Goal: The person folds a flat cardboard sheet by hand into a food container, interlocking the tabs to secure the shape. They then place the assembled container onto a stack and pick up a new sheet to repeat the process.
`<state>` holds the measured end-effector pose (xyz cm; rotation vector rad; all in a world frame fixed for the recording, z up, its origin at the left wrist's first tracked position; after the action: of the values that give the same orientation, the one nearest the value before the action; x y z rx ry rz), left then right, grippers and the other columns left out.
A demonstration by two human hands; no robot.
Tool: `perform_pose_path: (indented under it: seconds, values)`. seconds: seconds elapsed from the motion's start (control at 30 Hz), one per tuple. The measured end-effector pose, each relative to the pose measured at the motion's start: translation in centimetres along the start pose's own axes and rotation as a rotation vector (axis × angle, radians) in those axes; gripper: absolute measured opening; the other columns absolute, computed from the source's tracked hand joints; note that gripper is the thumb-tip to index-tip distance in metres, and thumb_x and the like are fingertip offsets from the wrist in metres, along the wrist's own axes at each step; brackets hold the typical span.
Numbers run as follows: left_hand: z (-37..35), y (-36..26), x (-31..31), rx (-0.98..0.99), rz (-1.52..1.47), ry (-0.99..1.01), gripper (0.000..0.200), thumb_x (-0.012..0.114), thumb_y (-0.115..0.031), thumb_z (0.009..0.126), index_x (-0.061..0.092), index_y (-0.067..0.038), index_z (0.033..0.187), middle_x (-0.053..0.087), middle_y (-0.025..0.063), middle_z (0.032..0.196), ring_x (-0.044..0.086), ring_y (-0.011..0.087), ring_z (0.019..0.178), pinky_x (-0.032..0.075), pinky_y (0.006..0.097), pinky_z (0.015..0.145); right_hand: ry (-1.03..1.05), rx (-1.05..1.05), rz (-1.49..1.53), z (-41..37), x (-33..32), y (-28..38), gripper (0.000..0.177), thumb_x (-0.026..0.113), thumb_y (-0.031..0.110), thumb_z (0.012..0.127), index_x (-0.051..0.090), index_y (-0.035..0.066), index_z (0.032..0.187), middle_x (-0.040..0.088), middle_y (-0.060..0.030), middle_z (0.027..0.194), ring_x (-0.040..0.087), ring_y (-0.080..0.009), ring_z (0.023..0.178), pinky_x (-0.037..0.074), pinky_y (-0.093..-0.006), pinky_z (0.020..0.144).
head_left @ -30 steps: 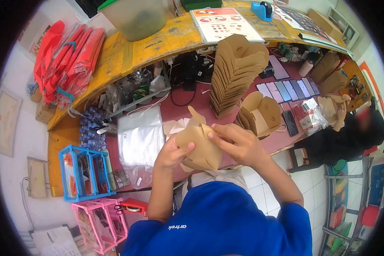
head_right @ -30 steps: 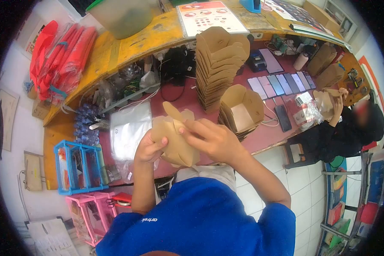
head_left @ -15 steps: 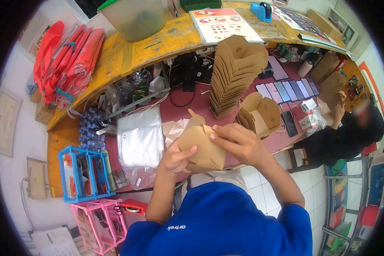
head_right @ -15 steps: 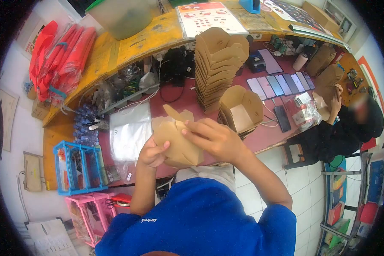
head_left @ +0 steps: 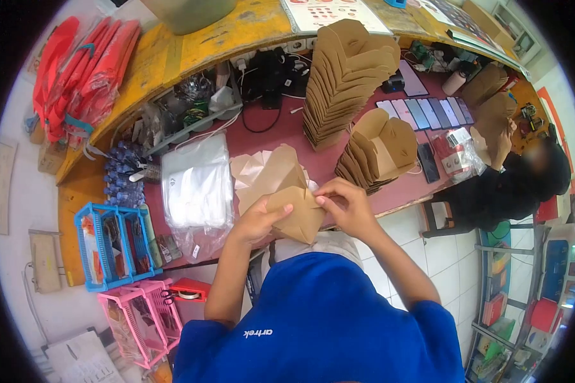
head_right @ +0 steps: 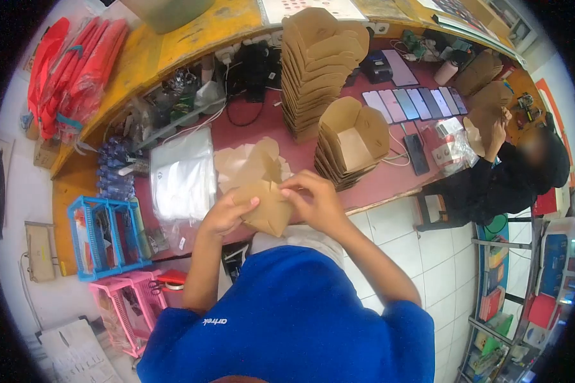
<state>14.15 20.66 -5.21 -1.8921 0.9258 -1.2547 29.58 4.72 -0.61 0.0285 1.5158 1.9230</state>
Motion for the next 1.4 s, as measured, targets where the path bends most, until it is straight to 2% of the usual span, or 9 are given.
perform_pose_path:
  seconds: [0.07, 0.23, 0.5, 0.83, 1.03, 1.13, 1.2, 1.33, 1.4]
  values:
    - [-0.1, 0.5, 0.5, -0.038, 0.047, -0.054, 0.038, 0.065, -0.015, 0.106, 0.06, 0.004, 0.139, 0.069, 0.0098, 0.129, 0.066, 0.0179, 0.119, 0.053, 0.0343, 0.102, -0.038, 0.433, 0.417, -1.1, 1.3, -3.1, 0.019, 0.074, 0.005, 0.098, 0.073, -0.001, 0.116, 0.074, -0.0087, 0.107, 0.072, -0.0152, 0.1, 0.058, -0.0291, 0.088]
    - [0.3, 4.8, 0.0, -0.077, 0.08, -0.003, 0.04, 0.065, -0.024, 0.107, 0.061, 0.002, 0.138, 0.07, 0.006, 0.124, 0.065, 0.0139, 0.112, 0.053, 0.0326, 0.098, 0.11, 0.625, 0.434, -3.4, 1.5, -5.3, 0.019, 0.075, 0.006, 0.098, 0.072, -0.003, 0.114, 0.076, -0.0089, 0.111, 0.073, -0.0139, 0.101, 0.058, -0.0277, 0.089]
    - [1.3, 7.9, 1.0, -0.078, 0.164, -0.053, 0.038, 0.064, -0.024, 0.107, 0.062, 0.001, 0.137, 0.07, 0.0056, 0.121, 0.065, 0.0128, 0.108, 0.053, 0.0317, 0.094, -0.003, 0.496, 0.088, -5.5, 1.8, -6.3, 0.011, 0.079, 0.006, 0.091, 0.072, -0.002, 0.095, 0.07, -0.0113, 0.094, 0.073, -0.0224, 0.085, 0.058, -0.0334, 0.078]
    - [0.9, 7.8, 2.0, -0.058, 0.167, -0.053, 0.038, 0.064, -0.022, 0.106, 0.061, 0.001, 0.137, 0.07, 0.0052, 0.119, 0.066, 0.0134, 0.107, 0.053, 0.0312, 0.093, -0.098, 0.405, -0.008, -6.7, 2.4, -4.4, 0.008, 0.074, 0.002, 0.091, 0.07, -0.003, 0.096, 0.065, -0.0147, 0.094, 0.07, -0.0298, 0.084, 0.056, -0.0367, 0.076]
    - [-0.8, 4.4, 4.2, 0.284, 0.604, -0.134, 0.029, 0.071, -0.015, 0.099, 0.072, 0.002, 0.122, 0.077, 0.0112, 0.113, 0.069, 0.0137, 0.098, 0.054, 0.0304, 0.089, -0.183, 0.098, -0.296, -6.7, 2.5, -1.9, 0.008, 0.073, -0.003, 0.091, 0.067, -0.003, 0.096, 0.061, -0.0159, 0.094, 0.065, -0.0334, 0.088, 0.053, -0.0397, 0.078]
    - [-2.4, 3.4, 4.7, 0.214, 0.708, -0.214, 0.021, 0.075, -0.012, 0.094, 0.077, -0.002, 0.111, 0.079, 0.0147, 0.103, 0.073, 0.0188, 0.088, 0.057, 0.0325, 0.083, -0.147, -0.039, -0.205, -7.3, 2.9, -0.9, 0.008, 0.071, -0.004, 0.091, 0.067, -0.003, 0.098, 0.063, -0.0144, 0.097, 0.064, -0.0306, 0.093, 0.053, -0.0377, 0.082]
    - [-3.2, 3.5, 4.6, 0.442, 0.896, -0.162, 0.02, 0.075, -0.006, 0.088, 0.08, -0.006, 0.107, 0.079, 0.0138, 0.095, 0.075, 0.0274, 0.081, 0.059, 0.037, 0.079, -0.07, 0.076, 0.1, -8.0, 2.9, -1.9, 0.009, 0.068, -0.005, 0.093, 0.066, -0.003, 0.102, 0.066, -0.0112, 0.102, 0.065, -0.0228, 0.096, 0.053, -0.0338, 0.084]
    - [-4.8, 2.3, 5.1, 0.455, 1.155, 0.017, 0.027, 0.075, -0.004, 0.083, 0.08, -0.01, 0.109, 0.079, 0.0111, 0.1, 0.075, 0.0326, 0.085, 0.06, 0.0406, 0.077, -0.142, 0.445, 0.648, -9.4, 3.1, -5.4, 0.013, 0.062, 0.002, 0.102, 0.065, 0.0, 0.115, 0.069, -0.0053, 0.105, 0.065, -0.0125, 0.096, 0.052, -0.028, 0.086]
    - [-5.1, 1.6, 6.2, 0.54, 1.267, 0.119, 0.031, 0.073, -0.006, 0.081, 0.08, -0.014, 0.109, 0.079, 0.0087, 0.1, 0.076, 0.0295, 0.088, 0.059, 0.041, 0.076, -0.2, 0.481, 0.571, -8.3, 1.7, -5.2, 0.013, 0.06, 0.008, 0.106, 0.064, 0.002, 0.117, 0.07, -0.0034, 0.103, 0.066, -0.0113, 0.093, 0.052, -0.0268, 0.086]
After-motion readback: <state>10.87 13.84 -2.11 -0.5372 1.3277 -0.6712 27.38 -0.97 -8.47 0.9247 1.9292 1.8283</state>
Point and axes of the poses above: each hand's wrist, its own z-axis towards the middle knuckle, its own x-axis out of the palm, y = z × x, the point moved 4 cm from there along z, towards the middle knuckle
